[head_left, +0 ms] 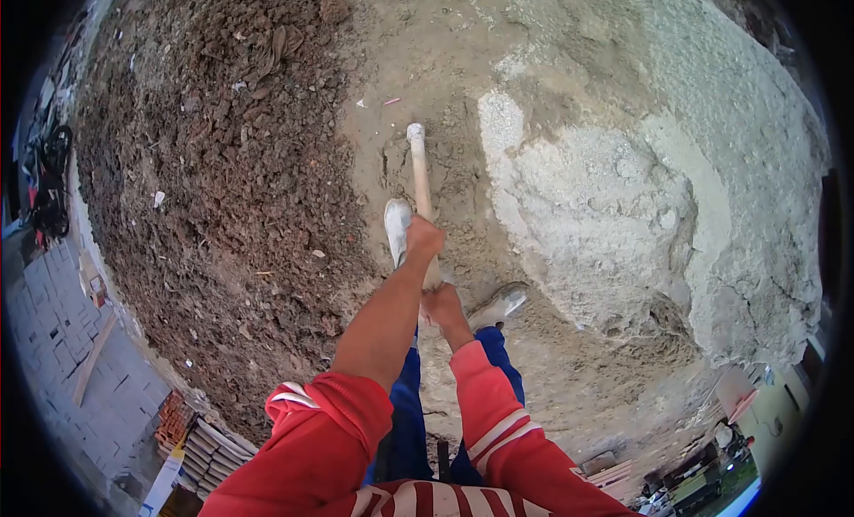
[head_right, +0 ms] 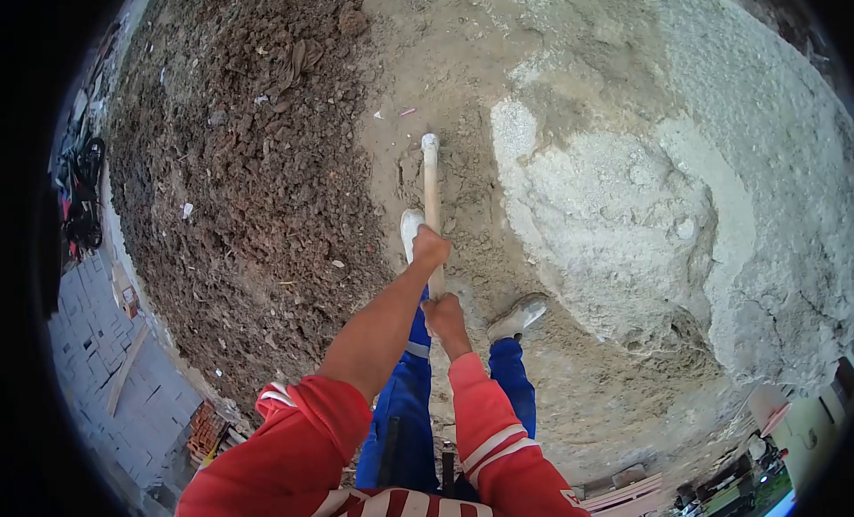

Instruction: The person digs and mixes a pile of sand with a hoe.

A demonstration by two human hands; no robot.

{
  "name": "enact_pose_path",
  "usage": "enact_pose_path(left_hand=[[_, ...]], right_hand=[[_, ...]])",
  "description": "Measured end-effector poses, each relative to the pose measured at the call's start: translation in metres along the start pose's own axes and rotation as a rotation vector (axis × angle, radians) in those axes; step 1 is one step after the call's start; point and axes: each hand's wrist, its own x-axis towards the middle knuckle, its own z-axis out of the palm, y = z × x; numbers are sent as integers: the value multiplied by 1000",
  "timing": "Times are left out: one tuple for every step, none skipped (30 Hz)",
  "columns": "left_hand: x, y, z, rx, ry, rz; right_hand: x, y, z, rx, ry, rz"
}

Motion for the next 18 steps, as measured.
enact_pose_path(left_hand=[[7, -2, 9, 4, 8, 5], [18, -1, 15, 4, -2, 46], [20, 2, 18, -65, -45, 54], [21, 8, 19, -134, -88, 59], [18, 11, 22, -266, -174, 26], [5, 18, 24, -458, -210, -15], [-13, 24, 29, -642, -264, -67], [-26, 31, 38, -750, -279, -128], [-55, 48, 41, -839, -270, -187], [-64, 51, 55, -953, -296, -211], [-88, 66, 62, -980, -337, -280], [-123, 83, 65, -1003, -365, -355], [-164, 90, 77, -1029, -497, -441], [-208, 95, 90, -1054, -615, -531], [-266, 95, 112, -1142, -677, -469], [-317, 87, 138, -1247, -765, -364], [-391, 113, 138, -1196, -841, -468], [-440, 120, 154, -1208, -999, -612]], right_hand=[[-9, -12, -11, 6, -3, -8], [-13, -27, -24, 115, -47, 4], [-21, -37, -39, 227, -85, 14], [-30, -39, -52, 251, -67, 7], [-41, -39, -66, 271, -107, 12], [-55, -35, -84, 298, -137, 19], [-79, -22, -106, 219, -165, 11], [-111, -12, -134, 268, -97, 24], [-149, -2, -168, 161, -149, 37], [-188, 7, -203, 54, -203, 56], [-227, 19, -245, -35, -221, 54], [-271, 33, -291, -126, -249, 55], [-316, 44, -337, -273, -242, 26], [-357, 73, -382, -365, -201, -14], [-399, 96, -424, -545, -141, -137], [-452, 101, -461, -562, -60, 24], [-498, 117, -494, -730, 67, 112], [-541, 129, -519, -878, 265, 125]])
